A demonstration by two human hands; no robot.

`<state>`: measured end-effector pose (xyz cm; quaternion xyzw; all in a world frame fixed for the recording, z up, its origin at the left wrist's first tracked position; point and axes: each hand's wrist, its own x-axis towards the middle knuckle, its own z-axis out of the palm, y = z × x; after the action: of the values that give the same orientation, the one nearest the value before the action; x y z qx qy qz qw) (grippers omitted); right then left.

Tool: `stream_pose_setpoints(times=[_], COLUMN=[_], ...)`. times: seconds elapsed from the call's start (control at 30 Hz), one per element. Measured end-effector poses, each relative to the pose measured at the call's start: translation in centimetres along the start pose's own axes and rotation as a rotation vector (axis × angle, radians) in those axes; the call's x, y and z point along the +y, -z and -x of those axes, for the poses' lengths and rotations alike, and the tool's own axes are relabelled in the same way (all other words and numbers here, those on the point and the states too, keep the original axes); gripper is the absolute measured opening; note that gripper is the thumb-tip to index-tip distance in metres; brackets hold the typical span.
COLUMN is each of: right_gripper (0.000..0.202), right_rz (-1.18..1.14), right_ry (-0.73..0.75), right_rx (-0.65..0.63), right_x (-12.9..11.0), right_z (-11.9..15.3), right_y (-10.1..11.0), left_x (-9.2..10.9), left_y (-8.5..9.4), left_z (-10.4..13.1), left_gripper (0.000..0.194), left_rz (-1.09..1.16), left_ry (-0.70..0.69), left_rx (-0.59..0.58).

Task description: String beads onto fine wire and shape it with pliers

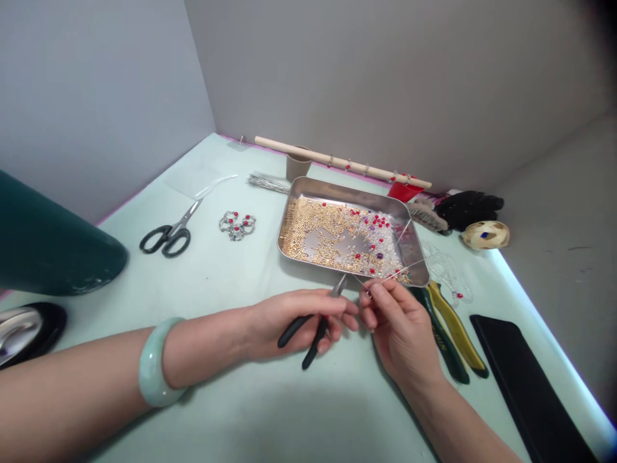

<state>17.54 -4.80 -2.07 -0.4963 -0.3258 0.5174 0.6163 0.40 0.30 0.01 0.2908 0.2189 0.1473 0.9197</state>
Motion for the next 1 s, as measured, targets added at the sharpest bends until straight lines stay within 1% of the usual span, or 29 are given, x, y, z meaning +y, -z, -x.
stream_pose_setpoints(times=[0.03,0.13,0.27,0.33,0.43,0.6,0.73,0.8,0.9,1.0], right_gripper=[0.01,0.01,0.012,0.011,0.011,0.012,0.012,0.012,0.013,0.014], right_rz=[0.002,0.007,-0.003,-0.006,0.002,0.016,0.032,0.04,0.045,0.041], right_ry=[-0.003,-0.007,-0.04,-0.04,-0.02,-0.029,-0.026,-0.021,-0.02,-0.031], right_rx=[0.003,0.014,0.015,0.024,0.035,0.01,-0.024,-0.021,-0.004,0.004], right_x=[-0.01,-0.06,-0.1,-0.11,-0.11,-0.07,-0.04,-0.07,-0.18,-0.31], right_z=[0.01,0.06,0.1,0.1,0.11,0.13,0.08,0.07,0.08,0.08], right_y=[-0.01,-0.07,-0.16,-0.18,-0.14,0.01,0.04,0.02,-0.05,-0.16], left_x=[0.06,0.17,0.26,0.25,0.1,0.04,0.29,0.43,0.61,0.68], left_y=[0.07,0.39,0.68,0.69,0.63,0.54,0.39,0.29,0.19,0.19], left_z=[0.02,0.07,0.14,0.16,0.18,0.29,0.33,0.36,0.51,0.69], left_gripper=[0.026,0.041,0.05,0.052,0.047,0.047,0.035,0.033,0.036,0.036], left_rz=[0.02,0.071,0.093,0.063,-0.013,-0.146,-0.232,-0.311,-0.453,-0.535], left_ry=[-0.001,-0.003,0.08,0.114,0.134,0.089,0.082,0.106,0.168,0.204], left_rx=[-0.02,-0.083,-0.176,-0.207,-0.235,-0.233,-0.161,-0.151,-0.172,-0.163])
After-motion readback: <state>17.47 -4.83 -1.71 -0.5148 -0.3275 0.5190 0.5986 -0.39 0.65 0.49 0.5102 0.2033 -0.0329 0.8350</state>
